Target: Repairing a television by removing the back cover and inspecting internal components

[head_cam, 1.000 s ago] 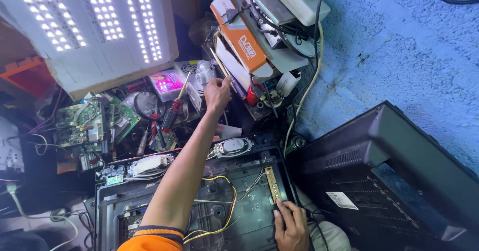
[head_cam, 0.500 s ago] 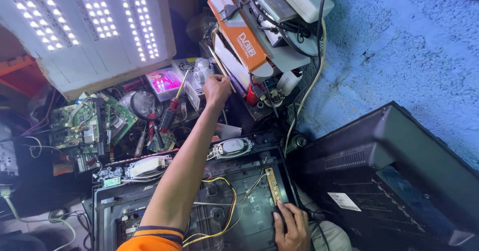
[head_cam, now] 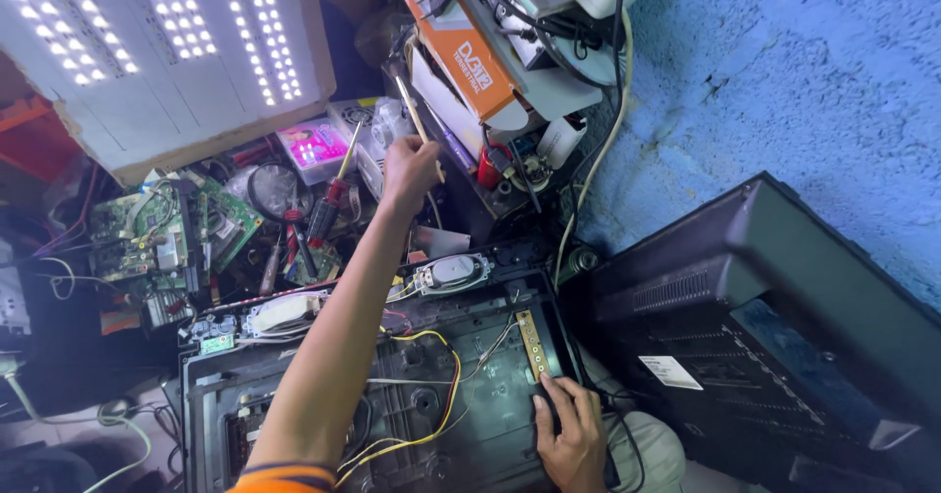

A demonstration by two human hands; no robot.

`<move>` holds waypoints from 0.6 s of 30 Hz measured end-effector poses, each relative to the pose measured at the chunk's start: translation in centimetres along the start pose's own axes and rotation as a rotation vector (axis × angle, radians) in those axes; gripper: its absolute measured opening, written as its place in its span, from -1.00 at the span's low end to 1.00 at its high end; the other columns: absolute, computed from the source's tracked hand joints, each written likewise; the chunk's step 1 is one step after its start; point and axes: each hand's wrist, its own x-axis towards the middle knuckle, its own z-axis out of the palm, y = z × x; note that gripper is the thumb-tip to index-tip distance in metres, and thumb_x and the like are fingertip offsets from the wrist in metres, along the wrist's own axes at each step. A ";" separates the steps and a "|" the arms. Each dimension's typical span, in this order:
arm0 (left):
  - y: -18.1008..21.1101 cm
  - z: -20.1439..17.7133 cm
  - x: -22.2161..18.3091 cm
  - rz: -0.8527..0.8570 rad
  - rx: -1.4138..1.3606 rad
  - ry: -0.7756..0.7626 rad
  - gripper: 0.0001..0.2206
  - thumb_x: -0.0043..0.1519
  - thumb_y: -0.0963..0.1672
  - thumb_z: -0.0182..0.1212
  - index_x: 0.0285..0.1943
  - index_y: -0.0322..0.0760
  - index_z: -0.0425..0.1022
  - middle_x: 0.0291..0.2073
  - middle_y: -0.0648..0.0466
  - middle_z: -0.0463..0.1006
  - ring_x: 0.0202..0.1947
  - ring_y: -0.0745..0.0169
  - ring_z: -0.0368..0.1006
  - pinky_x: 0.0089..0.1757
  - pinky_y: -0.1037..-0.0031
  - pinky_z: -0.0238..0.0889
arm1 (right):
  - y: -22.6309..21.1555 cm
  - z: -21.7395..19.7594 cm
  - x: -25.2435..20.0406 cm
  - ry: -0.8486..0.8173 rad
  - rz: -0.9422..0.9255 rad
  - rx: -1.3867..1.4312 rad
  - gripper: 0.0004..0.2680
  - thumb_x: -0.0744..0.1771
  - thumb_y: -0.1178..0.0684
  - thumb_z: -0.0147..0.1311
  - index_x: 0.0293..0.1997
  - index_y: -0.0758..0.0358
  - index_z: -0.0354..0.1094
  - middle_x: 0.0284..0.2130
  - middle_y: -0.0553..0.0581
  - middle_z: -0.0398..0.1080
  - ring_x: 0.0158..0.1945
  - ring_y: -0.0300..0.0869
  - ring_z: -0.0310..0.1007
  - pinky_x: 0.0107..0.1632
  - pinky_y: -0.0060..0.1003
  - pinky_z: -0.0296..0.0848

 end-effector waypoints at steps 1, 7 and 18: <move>-0.1 -0.6 -1.2 0.011 -0.123 -0.062 -0.88 0.18 -0.21 0.10 -0.33 -0.45 0.50 -0.58 0.07 0.42 -0.66 0.38 0.31 -0.56 0.60 0.22 | 0.0 -0.1 0.0 -0.025 0.000 -0.009 -0.72 0.28 0.08 0.18 0.10 0.20 0.47 -0.10 0.07 0.42 -0.18 -0.12 0.41 -0.08 -0.23 0.44; -1.1 -3.2 -17.2 0.106 -0.119 -0.104 -0.46 0.18 -0.25 0.11 0.37 -0.54 0.11 -0.48 -0.07 0.48 -0.63 0.26 0.38 -0.59 0.51 0.24 | -0.5 -0.5 0.2 0.027 -0.023 0.020 -0.74 0.28 0.08 0.18 0.08 0.19 0.48 -0.10 0.07 0.45 -0.20 -0.10 0.42 -0.13 -0.24 0.44; -4.3 -2.8 -36.3 -0.049 0.117 -0.571 -0.76 0.12 -0.26 0.10 -0.11 -0.37 0.65 -0.59 0.12 0.55 -0.64 0.41 0.34 -0.54 0.58 0.19 | -0.6 -1.2 0.5 0.013 -0.155 0.097 -0.56 0.27 0.13 0.24 0.30 0.28 0.28 -0.04 0.16 0.48 -0.09 -0.09 0.51 -0.02 -0.23 0.51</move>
